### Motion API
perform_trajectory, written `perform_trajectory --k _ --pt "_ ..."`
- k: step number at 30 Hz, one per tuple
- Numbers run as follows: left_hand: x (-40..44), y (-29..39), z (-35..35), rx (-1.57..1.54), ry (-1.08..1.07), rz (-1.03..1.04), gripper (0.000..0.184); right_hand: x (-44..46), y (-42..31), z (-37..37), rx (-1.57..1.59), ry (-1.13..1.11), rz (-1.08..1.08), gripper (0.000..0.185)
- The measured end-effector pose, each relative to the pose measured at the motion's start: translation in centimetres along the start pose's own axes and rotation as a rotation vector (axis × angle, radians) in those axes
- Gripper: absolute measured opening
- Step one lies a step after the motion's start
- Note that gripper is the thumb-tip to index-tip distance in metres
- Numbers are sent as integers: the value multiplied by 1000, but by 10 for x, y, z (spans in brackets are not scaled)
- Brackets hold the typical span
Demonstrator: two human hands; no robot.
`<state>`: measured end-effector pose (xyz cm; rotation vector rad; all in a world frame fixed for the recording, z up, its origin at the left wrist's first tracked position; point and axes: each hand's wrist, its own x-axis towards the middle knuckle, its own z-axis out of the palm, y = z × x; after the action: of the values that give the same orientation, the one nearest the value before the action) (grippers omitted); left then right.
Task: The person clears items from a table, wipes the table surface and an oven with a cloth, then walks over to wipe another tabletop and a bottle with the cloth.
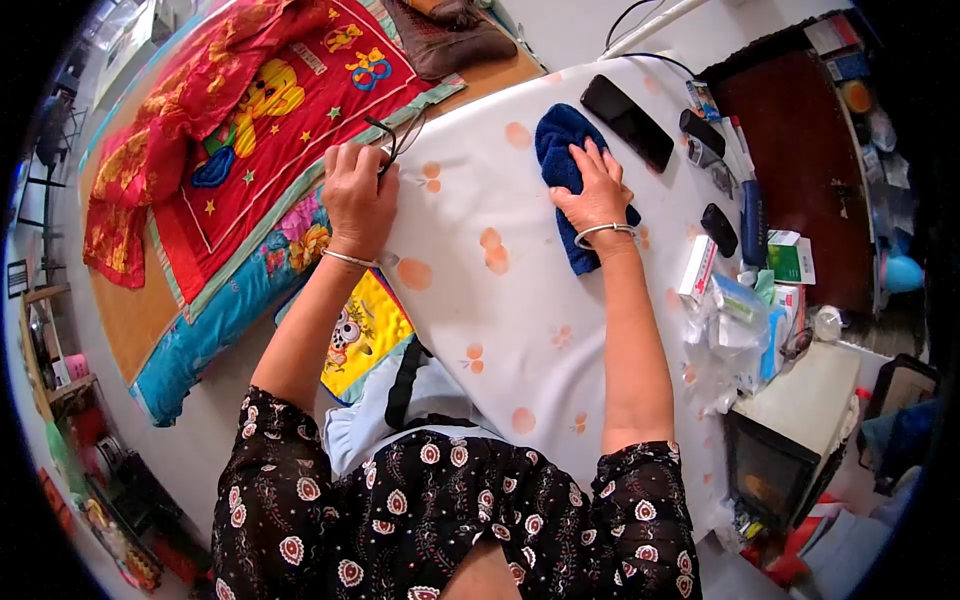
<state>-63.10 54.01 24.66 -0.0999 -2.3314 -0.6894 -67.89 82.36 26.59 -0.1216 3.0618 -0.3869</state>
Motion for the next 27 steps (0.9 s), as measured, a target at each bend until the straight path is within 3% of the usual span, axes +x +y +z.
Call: perform_trajectory --k 20,22,24,27 --pt "-1 -1 3 29 20 26 16 -5 -13 -4 -25 3 53 77" --pt "-2 -4 5 21 41 58 14 -5 -15 -8 -16 -4 36 78" --pt "-9 -12 11 128 45 119 13 -1 7 3 97 102 -151 71" --pt "-4 -4 6 24 61 7 15 4 19 8 60 66 -138 72"
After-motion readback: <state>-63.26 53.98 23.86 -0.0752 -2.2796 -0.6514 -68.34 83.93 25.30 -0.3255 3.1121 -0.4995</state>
